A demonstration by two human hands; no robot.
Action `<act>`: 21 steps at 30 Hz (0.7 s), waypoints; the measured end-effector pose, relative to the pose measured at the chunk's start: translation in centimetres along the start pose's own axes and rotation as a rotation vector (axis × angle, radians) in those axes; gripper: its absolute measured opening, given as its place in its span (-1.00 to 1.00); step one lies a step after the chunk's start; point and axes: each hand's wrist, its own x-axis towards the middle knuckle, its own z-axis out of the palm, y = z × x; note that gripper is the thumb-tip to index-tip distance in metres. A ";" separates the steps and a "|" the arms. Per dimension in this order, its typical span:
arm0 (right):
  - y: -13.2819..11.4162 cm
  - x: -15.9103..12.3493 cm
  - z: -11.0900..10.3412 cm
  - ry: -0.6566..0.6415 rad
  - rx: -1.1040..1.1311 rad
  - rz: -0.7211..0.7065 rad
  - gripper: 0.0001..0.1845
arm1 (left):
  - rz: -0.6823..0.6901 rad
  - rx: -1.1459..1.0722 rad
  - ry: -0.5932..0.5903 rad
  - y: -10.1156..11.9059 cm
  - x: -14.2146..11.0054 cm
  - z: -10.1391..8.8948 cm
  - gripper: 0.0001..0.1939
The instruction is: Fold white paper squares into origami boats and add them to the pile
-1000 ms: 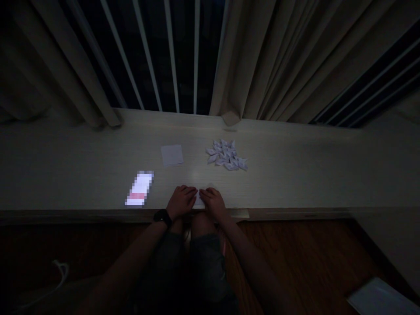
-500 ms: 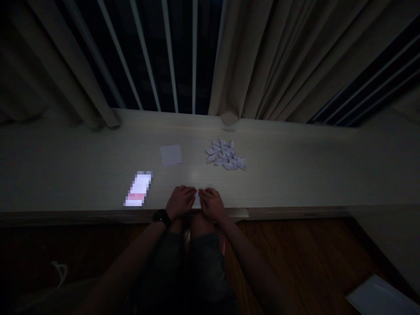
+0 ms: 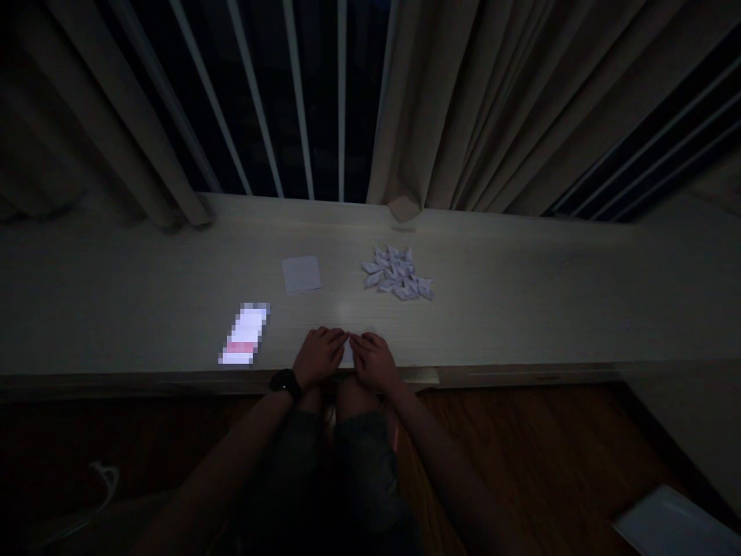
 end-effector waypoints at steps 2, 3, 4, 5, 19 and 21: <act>-0.1 0.0 0.0 -0.005 -0.004 -0.001 -0.55 | -0.002 0.006 -0.002 0.1 0.0 -0.1 -0.61; -0.1 -0.1 0.0 -0.008 -0.007 0.000 -0.55 | -0.002 0.008 -0.001 0.1 0.0 -0.1 -0.61; -0.1 -0.1 -0.1 -0.010 -0.011 -0.001 -0.55 | -0.003 0.011 0.001 0.1 0.1 -0.1 -0.61; -0.2 -0.1 -0.1 -0.012 -0.015 -0.002 -0.55 | -0.004 0.013 0.003 0.1 0.1 -0.1 -0.62; -2.2 -0.4 0.0 0.020 -0.103 0.031 -0.54 | -0.015 0.043 -0.002 0.2 0.3 0.0 -0.64; -2.5 -0.3 -0.1 0.008 -0.129 0.038 -0.53 | -0.015 0.049 -0.006 0.3 0.3 0.0 -0.64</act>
